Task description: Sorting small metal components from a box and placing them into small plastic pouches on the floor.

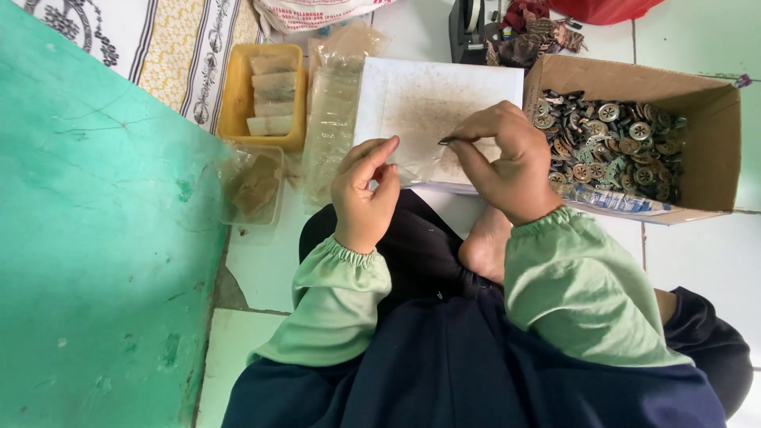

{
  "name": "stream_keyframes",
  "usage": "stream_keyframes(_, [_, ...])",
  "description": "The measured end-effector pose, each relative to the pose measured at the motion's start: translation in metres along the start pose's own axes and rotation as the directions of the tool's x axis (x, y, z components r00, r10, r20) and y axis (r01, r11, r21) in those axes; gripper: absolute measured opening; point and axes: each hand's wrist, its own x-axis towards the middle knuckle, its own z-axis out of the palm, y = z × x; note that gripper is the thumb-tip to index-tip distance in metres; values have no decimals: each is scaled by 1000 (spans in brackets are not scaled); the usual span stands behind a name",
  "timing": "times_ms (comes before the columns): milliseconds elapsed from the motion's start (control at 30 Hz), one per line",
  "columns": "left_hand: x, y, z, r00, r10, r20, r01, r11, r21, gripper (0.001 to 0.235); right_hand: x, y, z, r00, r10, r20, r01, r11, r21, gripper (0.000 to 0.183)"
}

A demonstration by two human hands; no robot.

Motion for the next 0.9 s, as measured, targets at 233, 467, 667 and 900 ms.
stream_keyframes(233, [-5,44,1,994,62,90,-71,993,98,41,-7,-38,-10,969,-227,94,245,910,-333,19])
stream_keyframes(467, [-16,74,9,953,161,256,-203,968,144,40,-40,-64,-66,927,-111,359,180,970,-162,17])
stream_keyframes(667, [-13,107,20,863,206,460,-314,934,172,34,-74,-69,-95,940,31,339,57,967,-249,10])
stream_keyframes(900, [-26,125,36,803,183,567,-351,915,201,24,-93,-98,-90,922,22,388,206,819,-536,30])
